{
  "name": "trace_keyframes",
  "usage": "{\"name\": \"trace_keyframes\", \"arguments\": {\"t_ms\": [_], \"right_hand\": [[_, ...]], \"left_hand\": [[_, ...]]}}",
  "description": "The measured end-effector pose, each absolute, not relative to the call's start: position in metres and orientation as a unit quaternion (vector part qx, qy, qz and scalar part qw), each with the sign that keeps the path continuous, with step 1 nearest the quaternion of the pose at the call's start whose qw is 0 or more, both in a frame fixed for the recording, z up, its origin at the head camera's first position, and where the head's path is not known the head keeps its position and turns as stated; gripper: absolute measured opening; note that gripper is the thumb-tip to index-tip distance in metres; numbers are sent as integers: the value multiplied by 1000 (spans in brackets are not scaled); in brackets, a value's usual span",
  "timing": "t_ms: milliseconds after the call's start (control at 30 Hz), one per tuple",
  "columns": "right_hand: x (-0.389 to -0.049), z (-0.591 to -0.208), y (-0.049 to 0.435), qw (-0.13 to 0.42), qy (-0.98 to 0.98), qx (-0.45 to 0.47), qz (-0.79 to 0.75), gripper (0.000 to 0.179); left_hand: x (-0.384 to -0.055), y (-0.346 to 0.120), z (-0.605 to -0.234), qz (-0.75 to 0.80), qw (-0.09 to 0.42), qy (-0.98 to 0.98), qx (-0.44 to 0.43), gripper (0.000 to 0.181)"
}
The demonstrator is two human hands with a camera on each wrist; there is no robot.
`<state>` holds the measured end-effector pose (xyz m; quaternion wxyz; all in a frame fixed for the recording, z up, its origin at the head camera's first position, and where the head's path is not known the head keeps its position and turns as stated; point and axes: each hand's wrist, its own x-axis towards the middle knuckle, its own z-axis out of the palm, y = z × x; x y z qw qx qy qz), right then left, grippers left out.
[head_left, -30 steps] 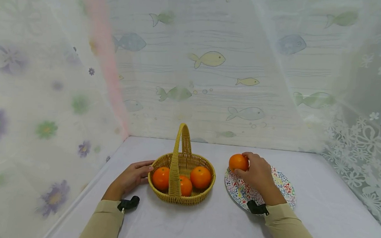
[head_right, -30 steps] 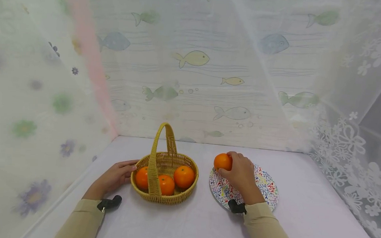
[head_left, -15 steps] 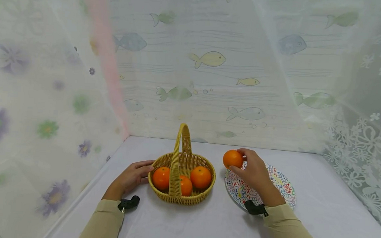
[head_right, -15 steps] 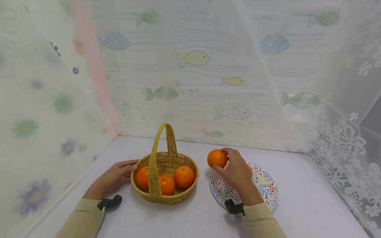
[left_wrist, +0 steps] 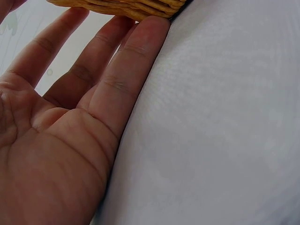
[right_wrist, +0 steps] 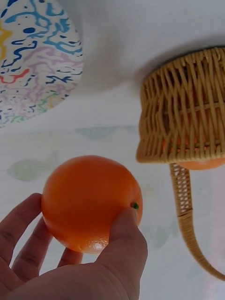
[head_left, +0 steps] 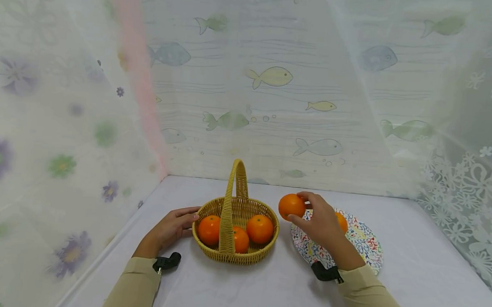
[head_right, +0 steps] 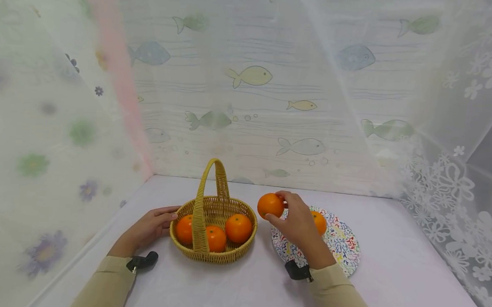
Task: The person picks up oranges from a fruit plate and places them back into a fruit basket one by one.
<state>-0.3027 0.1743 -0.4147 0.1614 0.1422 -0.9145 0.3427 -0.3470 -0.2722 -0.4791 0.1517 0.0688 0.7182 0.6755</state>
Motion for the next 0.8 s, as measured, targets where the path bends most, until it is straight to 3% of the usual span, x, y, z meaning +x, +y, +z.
{"name": "trace_keyframes", "arguments": {"t_ms": [800], "right_hand": [[-295,-411,161,137,-909,183,347,67]], "left_hand": [[-348,-274,-481,679,152,712,89,62]]}}
